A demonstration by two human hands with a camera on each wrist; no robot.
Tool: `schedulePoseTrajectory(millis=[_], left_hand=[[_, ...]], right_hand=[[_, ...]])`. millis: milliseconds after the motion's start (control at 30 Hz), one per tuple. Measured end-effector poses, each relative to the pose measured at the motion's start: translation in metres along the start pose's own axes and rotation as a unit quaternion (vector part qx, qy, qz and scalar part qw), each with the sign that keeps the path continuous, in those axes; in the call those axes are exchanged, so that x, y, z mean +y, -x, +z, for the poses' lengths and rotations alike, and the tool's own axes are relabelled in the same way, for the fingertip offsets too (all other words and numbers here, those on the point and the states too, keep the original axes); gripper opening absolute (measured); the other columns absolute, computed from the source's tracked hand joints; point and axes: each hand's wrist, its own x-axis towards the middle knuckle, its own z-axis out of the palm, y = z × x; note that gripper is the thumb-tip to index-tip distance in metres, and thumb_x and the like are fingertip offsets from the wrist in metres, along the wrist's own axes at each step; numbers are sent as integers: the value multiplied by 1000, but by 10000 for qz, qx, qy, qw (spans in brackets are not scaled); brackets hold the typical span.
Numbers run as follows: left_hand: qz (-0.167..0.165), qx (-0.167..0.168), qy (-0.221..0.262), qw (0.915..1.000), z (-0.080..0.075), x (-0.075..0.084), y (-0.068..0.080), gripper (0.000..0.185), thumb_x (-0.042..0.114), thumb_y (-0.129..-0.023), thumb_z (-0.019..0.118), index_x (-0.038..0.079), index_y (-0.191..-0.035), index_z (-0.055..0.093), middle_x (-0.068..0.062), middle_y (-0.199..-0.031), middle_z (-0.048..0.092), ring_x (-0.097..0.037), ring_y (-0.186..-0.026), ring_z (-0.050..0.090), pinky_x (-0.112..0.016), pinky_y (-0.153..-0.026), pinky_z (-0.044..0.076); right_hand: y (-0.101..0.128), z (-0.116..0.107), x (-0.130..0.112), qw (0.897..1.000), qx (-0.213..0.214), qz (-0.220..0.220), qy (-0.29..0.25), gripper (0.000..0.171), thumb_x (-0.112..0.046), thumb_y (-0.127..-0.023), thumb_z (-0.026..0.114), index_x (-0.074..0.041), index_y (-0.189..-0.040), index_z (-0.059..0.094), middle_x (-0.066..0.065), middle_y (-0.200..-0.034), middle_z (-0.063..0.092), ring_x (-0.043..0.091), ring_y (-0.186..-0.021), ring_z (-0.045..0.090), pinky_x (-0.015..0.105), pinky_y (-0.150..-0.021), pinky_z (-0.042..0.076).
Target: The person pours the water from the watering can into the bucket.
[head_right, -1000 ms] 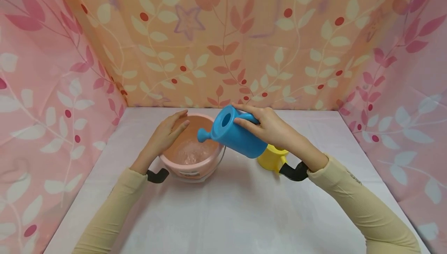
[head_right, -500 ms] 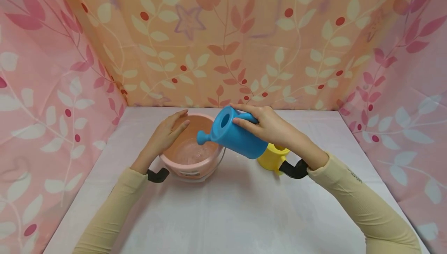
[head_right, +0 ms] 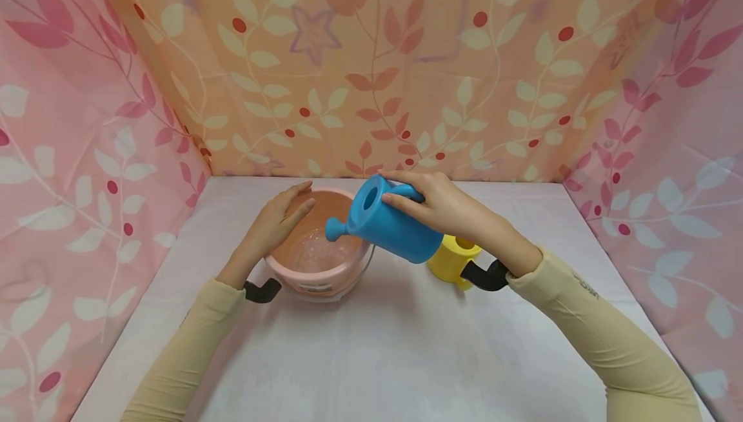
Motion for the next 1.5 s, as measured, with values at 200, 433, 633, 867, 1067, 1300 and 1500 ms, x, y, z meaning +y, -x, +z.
schedulePoseTrajectory(millis=[200,433,633,867,1067,1300,1500], left_hand=[[1,-17,21,10000,0,0,0,63,58,-92,39,20,-143,36,-5,-137,49,-28,-129,40,-49,-104,34],[-26,-17,-10,10000,0,1,0,64,59,-92,39,21,-143,36,-4,-138,48,-27,-130,39,-50,-105,32],[-90,-8,3,10000,0,2,0,63,58,-92,40,22,-143,36,-2,-139,46,-25,-131,38,-49,-106,32],[-53,-10,9,10000,0,2,0,61,54,-93,42,21,-143,36,-3,-139,47,-26,-130,39,-49,-105,33],[-64,-12,25,10000,1,1,-1,60,55,-93,42,21,-143,36,-3,-138,47,-27,-130,39,-50,-105,33],[-78,-32,35,10000,1,1,-1,59,51,-94,44,21,-143,36,-3,-139,46,-27,-131,38,-50,-105,33],[-59,-29,64,10000,0,3,0,64,58,-92,40,21,-143,35,-3,-139,46,-27,-131,38,-50,-105,34]], right_hand=[[0,0,-2,9999,-81,132,-24,57,-37,-91,57,-19,-142,40,14,-128,57,39,-108,58,53,-81,51],[0,0,-2,9998,-104,134,-38,57,-38,-91,57,-20,-142,40,14,-128,57,39,-108,58,53,-82,51],[-1,0,-2,9999,-82,91,-38,57,-39,-91,56,-21,-142,40,13,-128,56,38,-108,58,53,-83,51],[0,1,-1,9999,-83,140,4,57,-39,-91,56,-23,-142,39,13,-130,55,38,-109,57,54,-83,50],[-1,2,-1,9999,-91,112,3,56,-38,-91,56,-22,-142,39,14,-129,56,38,-108,58,53,-84,50],[-2,2,-3,9999,-81,80,-42,55,-37,-92,56,-21,-142,40,15,-128,56,38,-106,60,52,-83,51],[-2,2,-2,9999,-95,26,-29,55,-36,-92,56,-21,-142,39,16,-126,57,37,-103,61,51,-82,52]])
